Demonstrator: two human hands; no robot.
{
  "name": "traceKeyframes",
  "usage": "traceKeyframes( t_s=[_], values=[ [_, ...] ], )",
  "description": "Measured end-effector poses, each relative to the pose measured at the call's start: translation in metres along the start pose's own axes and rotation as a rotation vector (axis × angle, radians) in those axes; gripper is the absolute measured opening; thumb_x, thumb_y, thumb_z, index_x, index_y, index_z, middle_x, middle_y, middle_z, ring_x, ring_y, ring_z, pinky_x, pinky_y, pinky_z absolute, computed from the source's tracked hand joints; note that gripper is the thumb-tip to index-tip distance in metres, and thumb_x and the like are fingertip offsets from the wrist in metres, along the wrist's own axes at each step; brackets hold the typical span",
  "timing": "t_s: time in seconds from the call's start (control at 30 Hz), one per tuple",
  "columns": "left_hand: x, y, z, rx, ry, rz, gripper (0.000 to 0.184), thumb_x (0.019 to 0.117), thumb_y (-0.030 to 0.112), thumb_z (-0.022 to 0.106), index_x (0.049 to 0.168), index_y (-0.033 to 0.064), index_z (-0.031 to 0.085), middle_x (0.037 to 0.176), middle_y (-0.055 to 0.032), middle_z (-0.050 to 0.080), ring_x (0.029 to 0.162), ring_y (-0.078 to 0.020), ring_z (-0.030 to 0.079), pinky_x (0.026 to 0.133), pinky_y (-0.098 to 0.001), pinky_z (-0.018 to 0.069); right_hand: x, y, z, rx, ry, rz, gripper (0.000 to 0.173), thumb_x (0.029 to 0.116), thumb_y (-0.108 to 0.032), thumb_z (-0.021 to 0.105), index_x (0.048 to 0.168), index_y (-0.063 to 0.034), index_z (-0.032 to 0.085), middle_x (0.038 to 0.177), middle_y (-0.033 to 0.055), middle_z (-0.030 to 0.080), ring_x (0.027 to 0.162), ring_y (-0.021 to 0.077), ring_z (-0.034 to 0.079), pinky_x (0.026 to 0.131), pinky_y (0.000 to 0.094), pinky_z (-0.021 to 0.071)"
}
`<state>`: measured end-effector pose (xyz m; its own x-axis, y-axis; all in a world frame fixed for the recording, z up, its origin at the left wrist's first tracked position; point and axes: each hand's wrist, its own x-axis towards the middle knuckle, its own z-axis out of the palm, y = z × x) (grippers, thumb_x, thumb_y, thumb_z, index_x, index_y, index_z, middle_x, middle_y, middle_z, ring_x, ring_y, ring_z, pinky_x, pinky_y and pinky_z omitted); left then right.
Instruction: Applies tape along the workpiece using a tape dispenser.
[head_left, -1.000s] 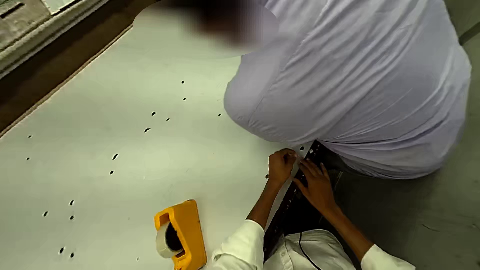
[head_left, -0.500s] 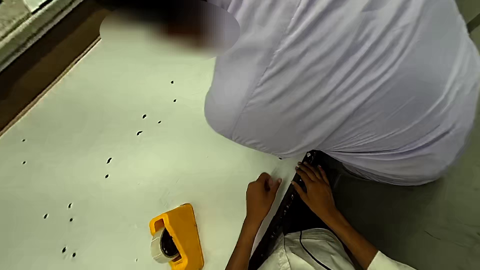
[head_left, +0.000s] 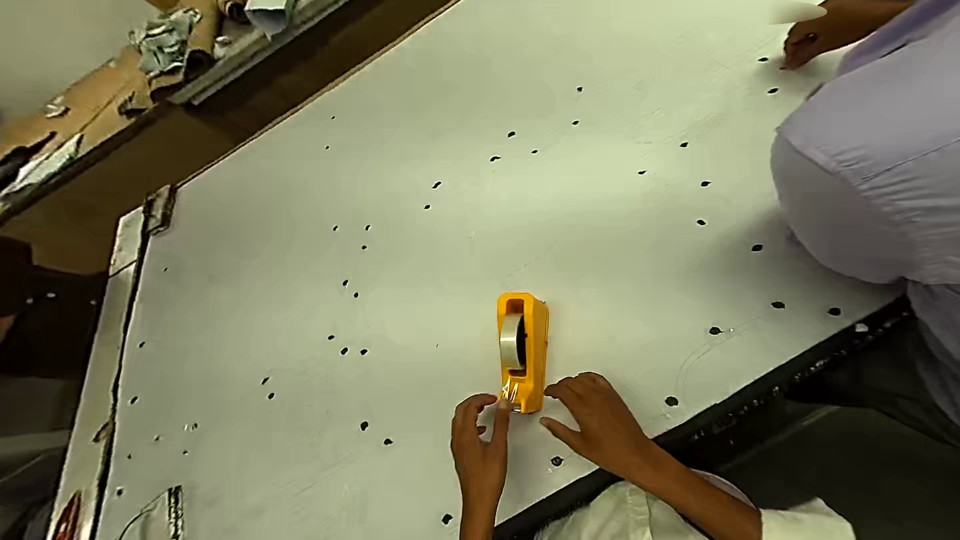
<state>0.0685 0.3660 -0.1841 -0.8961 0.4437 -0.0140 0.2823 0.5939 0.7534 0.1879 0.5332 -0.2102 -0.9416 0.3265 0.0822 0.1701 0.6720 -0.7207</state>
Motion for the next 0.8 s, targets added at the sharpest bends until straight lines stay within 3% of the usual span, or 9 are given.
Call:
traceKeyframes(
  t_s=[0.13,0.23,0.3,0.37,0.47,0.53,0.6,0.7,0.8],
  values=[
    [0.011,-0.015,0.01,-0.36,-0.137,-0.193,0.035,0.0976,0.028,0.061,0.12,0.0014,0.068,0.128,-0.015,0.062,0.121,-0.0235,0.06,0.093,-0.0396,0.056,0.009,-0.019,0.025,-0.111,-0.043,0.054,0.048,0.0992,-0.046,0.06,0.126,-0.0065,0.068,0.108,0.009,0.074,0.101,0.0275,0.071,0.1,0.0513,0.0499],
    [0.022,-0.016,0.012,-0.44,-0.226,-0.234,0.031,0.0975,0.028,0.062,0.117,0.0057,0.07,0.132,-0.0122,0.058,0.121,-0.0223,0.058,0.094,-0.0387,0.0553,0.011,-0.014,0.037,-0.137,0.084,0.047,0.039,0.096,-0.041,0.066,0.118,-0.01,0.072,0.1,0.0051,0.074,0.092,0.0239,0.071,0.091,0.049,0.0547],
    [0.025,-0.01,0.015,-0.481,-0.253,-0.254,0.022,0.0967,0.024,0.067,0.107,0.0052,0.073,0.134,-0.0122,0.055,0.119,-0.0228,0.058,0.093,-0.0387,0.055,0.01,-0.012,0.039,-0.149,0.145,0.032,0.033,0.0935,-0.039,0.069,0.112,-0.0114,0.074,0.097,0.0036,0.074,0.089,0.0224,0.071,0.086,0.0489,0.0562],
    [0.022,-0.003,0.014,-0.526,-0.185,-0.229,0.013,0.0937,0.017,0.07,0.095,0.0052,0.073,0.126,-0.0105,0.058,0.111,-0.0215,0.06,0.09,-0.037,0.056,0.009,-0.014,0.039,-0.199,0.181,0.032,0.032,0.0914,-0.039,0.071,0.11,-0.014,0.075,0.097,0.0012,0.074,0.088,0.0203,0.071,0.085,0.0483,0.0552],
    [0.006,0.003,-0.001,-0.529,-0.126,-0.141,0.013,0.0911,0.019,0.071,0.091,0.0066,0.074,0.111,-0.0057,0.064,0.102,-0.0176,0.063,0.087,-0.0352,0.0554,0.006,-0.017,0.04,-0.243,0.217,0.049,0.032,0.0886,-0.038,0.073,0.11,-0.015,0.076,0.094,-0.0002,0.075,0.086,0.0193,0.071,0.086,0.0498,0.0541],
    [-0.004,0.001,-0.007,-0.476,-0.144,-0.128,0.015,0.0914,0.02,0.068,0.088,0.0075,0.075,0.096,-0.002,0.069,0.091,-0.0136,0.064,0.078,-0.0308,0.0523,0.006,-0.02,0.041,-0.237,0.224,0.078,0.032,0.0883,-0.038,0.074,0.111,-0.0149,0.076,0.092,-0.0007,0.075,0.083,0.0188,0.071,0.086,0.0496,0.0536],
    [-0.012,-0.008,-0.006,-0.495,-0.194,-0.182,0.017,0.0949,0.016,0.064,0.087,0.0055,0.074,0.084,-0.002,0.072,0.081,-0.0119,0.067,0.073,-0.0275,0.0535,0.004,-0.021,0.041,-0.236,0.235,0.089,0.033,0.0877,-0.039,0.074,0.111,-0.0154,0.076,0.091,-0.0016,0.075,0.081,0.018,0.07,0.085,0.0485,0.0538],
    [-0.014,-0.017,0.001,-0.687,-0.254,-0.3,0.024,0.1015,0.007,0.055,0.087,-0.0006,0.072,0.076,-0.005,0.07,0.073,-0.0105,0.065,0.069,-0.022,0.0517,0.004,-0.02,0.041,-0.221,0.237,0.091,0.034,0.0887,-0.041,0.073,0.112,-0.0156,0.076,0.088,-0.0025,0.074,0.08,0.0173,0.07,0.086,0.0484,0.053],
    [-0.01,-0.021,0.01,-0.909,-0.294,-0.524,0.028,0.1038,0.003,0.048,0.085,-0.0028,0.068,0.07,-0.0061,0.066,0.063,-0.0094,0.062,0.062,-0.0208,0.0527,0.005,-0.015,0.041,-0.163,0.209,0.074,0.033,0.0908,-0.04,0.072,0.112,-0.0156,0.076,0.088,-0.0024,0.074,0.082,0.0164,0.07,0.088,0.0465,0.0527]
  ],
)
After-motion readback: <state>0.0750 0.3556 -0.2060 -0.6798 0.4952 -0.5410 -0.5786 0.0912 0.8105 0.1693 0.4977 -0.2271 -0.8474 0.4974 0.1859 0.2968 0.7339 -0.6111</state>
